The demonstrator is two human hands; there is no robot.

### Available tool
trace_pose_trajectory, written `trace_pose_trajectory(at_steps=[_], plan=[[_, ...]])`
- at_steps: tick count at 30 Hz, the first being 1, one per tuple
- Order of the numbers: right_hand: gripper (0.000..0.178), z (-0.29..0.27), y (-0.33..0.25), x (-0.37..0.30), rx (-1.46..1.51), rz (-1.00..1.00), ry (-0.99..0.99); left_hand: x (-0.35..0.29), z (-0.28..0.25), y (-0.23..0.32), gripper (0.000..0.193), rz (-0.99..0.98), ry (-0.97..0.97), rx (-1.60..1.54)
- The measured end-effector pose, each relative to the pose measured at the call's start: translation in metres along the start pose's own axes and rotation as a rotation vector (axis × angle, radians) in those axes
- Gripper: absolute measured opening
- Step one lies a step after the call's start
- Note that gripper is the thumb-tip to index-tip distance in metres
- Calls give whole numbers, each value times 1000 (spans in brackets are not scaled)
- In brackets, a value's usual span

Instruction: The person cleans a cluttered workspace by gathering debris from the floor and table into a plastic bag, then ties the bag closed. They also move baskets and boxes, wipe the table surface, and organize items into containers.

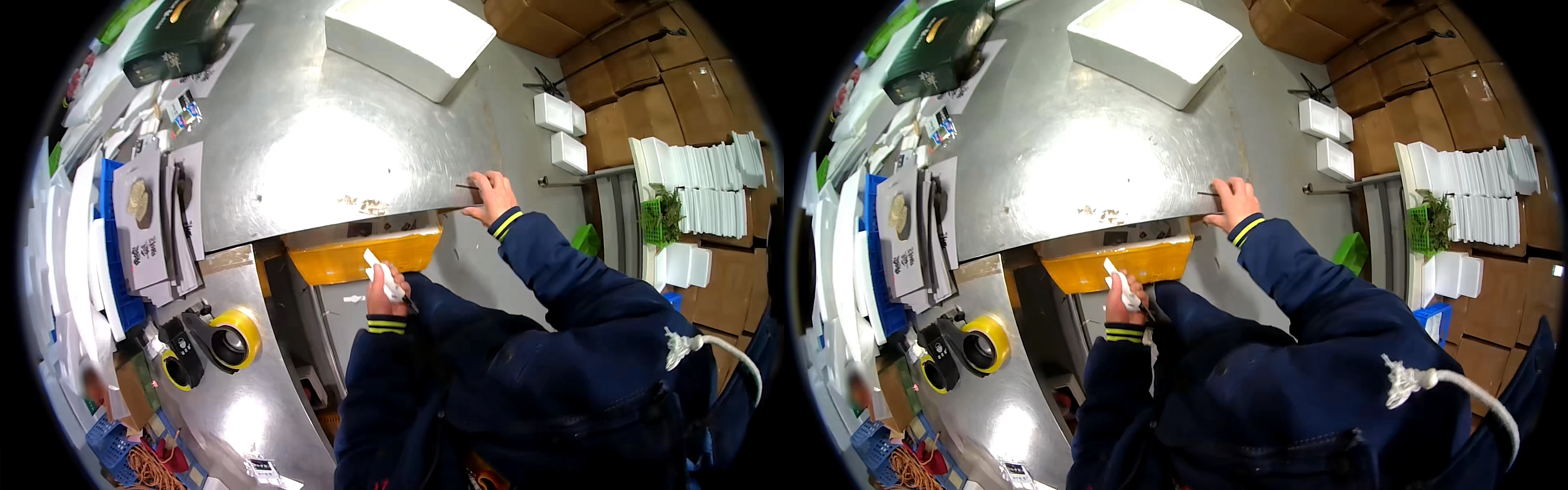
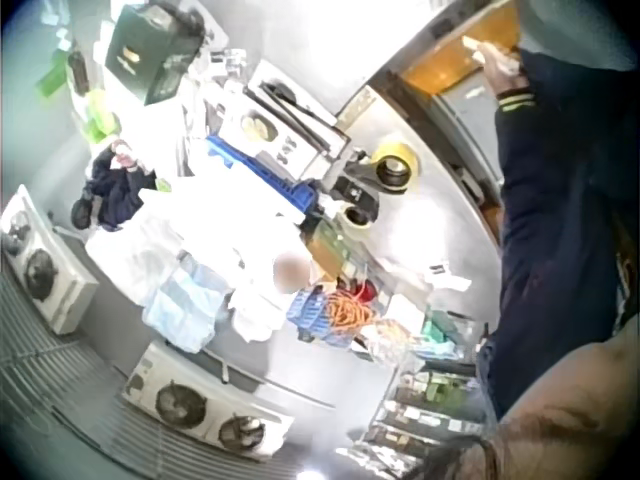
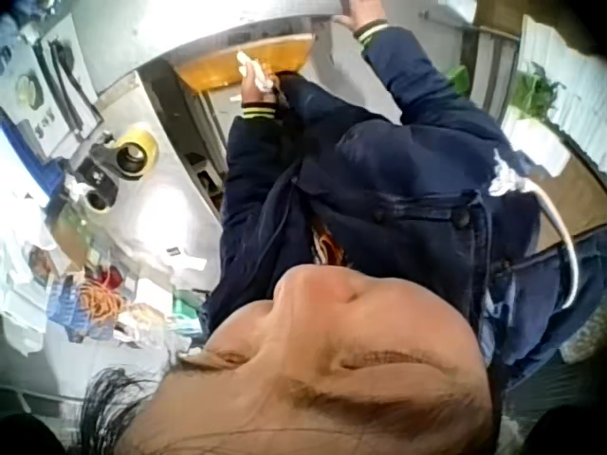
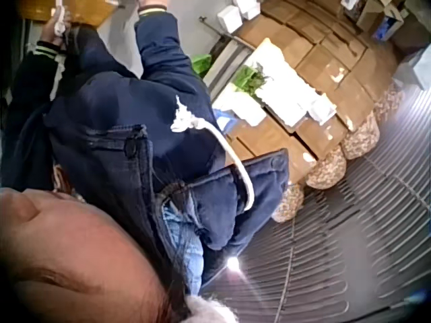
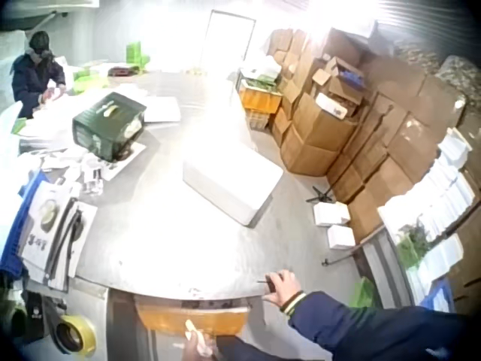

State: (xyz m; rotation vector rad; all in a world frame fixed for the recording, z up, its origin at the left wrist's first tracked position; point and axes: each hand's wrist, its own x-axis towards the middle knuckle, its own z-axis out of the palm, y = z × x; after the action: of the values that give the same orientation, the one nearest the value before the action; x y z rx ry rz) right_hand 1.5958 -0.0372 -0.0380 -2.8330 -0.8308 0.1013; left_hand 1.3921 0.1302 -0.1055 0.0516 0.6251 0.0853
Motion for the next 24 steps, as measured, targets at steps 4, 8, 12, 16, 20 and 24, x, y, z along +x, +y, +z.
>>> trace_pose_trajectory(at_steps=[4,8,12,16,20,24], plan=[[40,42,28,10,128,-200,-44,-32,-49,-4,21,19,41,162],[14,49,25,5,18,-304,-5,-74,-70,6,23,43,215,69],[10,53,30,8,-6,-424,40,-117,-87,21,21,138,281,62],[7,43,-45,-21,110,-330,-303,-167,-107,17,21,289,301,-18],[13,16,-191,-110,920,-350,-791,-223,-117,-6,18,387,350,-18],[6,-4,-302,-229,1046,-1090,-811,-296,-119,-42,18,695,342,-168]])
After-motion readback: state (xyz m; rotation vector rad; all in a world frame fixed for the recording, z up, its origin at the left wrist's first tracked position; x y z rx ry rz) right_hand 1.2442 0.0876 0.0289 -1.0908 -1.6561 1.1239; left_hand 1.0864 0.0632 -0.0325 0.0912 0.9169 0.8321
